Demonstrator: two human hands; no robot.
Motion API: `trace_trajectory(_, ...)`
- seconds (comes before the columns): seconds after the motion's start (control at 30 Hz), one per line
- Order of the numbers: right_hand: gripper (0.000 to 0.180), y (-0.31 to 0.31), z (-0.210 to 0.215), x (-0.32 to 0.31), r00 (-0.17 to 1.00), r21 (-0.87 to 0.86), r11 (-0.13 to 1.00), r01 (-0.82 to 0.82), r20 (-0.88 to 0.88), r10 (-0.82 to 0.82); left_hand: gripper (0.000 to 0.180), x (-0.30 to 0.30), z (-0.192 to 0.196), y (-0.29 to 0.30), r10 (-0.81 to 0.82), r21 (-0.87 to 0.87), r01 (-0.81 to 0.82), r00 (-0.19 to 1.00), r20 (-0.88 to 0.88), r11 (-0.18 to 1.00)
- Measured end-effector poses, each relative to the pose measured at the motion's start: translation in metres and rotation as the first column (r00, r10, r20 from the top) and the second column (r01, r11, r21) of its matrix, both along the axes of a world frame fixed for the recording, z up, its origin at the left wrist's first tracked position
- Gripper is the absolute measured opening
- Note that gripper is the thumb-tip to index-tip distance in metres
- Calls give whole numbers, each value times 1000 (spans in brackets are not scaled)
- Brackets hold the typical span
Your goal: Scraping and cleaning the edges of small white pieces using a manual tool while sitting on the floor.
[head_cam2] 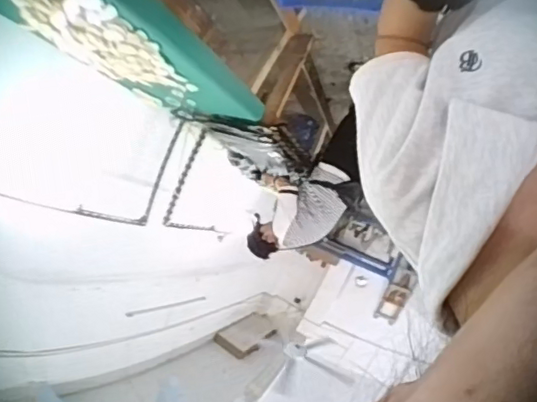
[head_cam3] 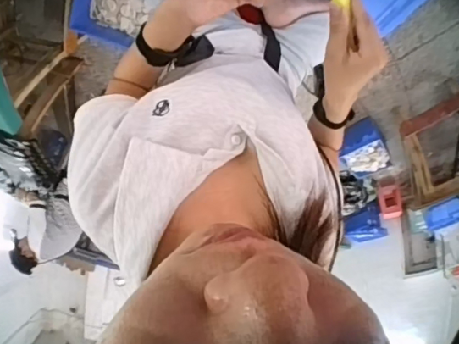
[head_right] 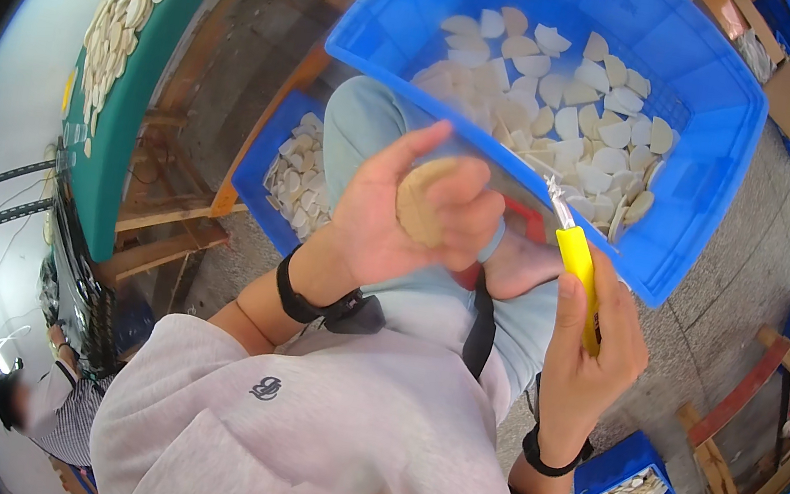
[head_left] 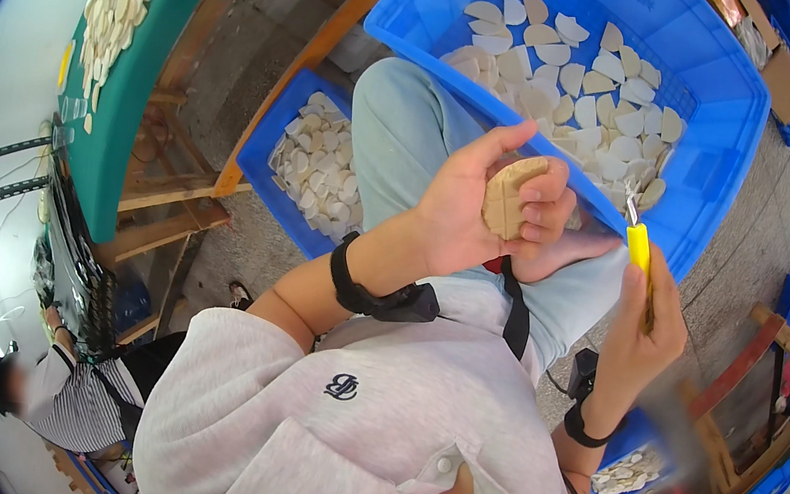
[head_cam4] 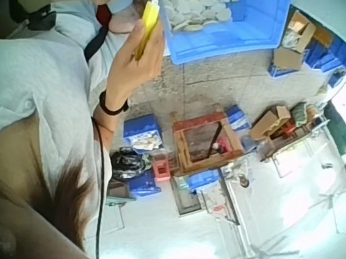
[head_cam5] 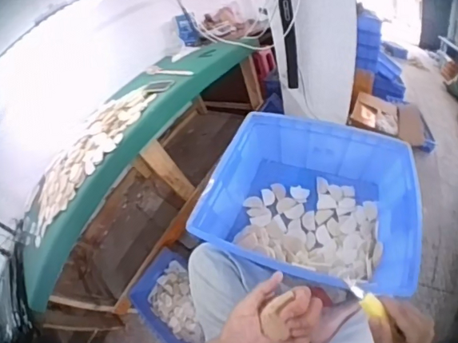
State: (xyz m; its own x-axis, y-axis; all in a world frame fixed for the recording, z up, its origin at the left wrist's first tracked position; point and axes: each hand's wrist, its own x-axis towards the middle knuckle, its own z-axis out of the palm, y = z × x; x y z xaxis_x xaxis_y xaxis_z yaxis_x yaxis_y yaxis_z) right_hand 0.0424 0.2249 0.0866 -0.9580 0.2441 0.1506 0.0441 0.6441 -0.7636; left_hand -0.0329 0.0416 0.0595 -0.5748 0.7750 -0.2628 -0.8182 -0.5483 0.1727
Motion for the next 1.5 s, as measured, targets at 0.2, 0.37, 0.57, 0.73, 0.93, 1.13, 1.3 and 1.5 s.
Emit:
trace_trajectory(0.2,24,-3,6,-3,992,24,991,-130,5,130,40,4,-8,-1,18,-300,-166,897,-441,939)
trace_trajectory(0.37,27,-11,11,-11,940,53,943,-328,-84,331,22,14,8,-1,-160,-567,-347,734,-660,747)
trace_trajectory(0.57,31,-8,12,-11,922,99,922,-375,-68,382,21,18,6,-2,-202,-591,-362,705,-679,721)
trace_trajectory(0.73,34,-7,17,-8,917,215,898,-384,-28,399,27,21,-1,4,-117,-491,-569,568,-815,660)
trace_trajectory(0.93,36,-7,15,-6,914,254,892,-375,-61,402,29,21,-2,4,-163,-471,-622,486,-858,626)
trace_trajectory(1.13,36,-6,15,-5,912,279,886,-369,-74,403,30,22,-2,6,-136,-463,-632,495,-858,621)
trace_trajectory(1.3,34,-10,12,-6,929,343,890,-302,-104,355,31,21,-3,6,-157,-501,-641,515,-843,581)
trace_trajectory(1.5,26,-4,-4,-11,972,225,972,-63,-206,110,30,18,-7,0,-37,-437,-400,702,-711,806)
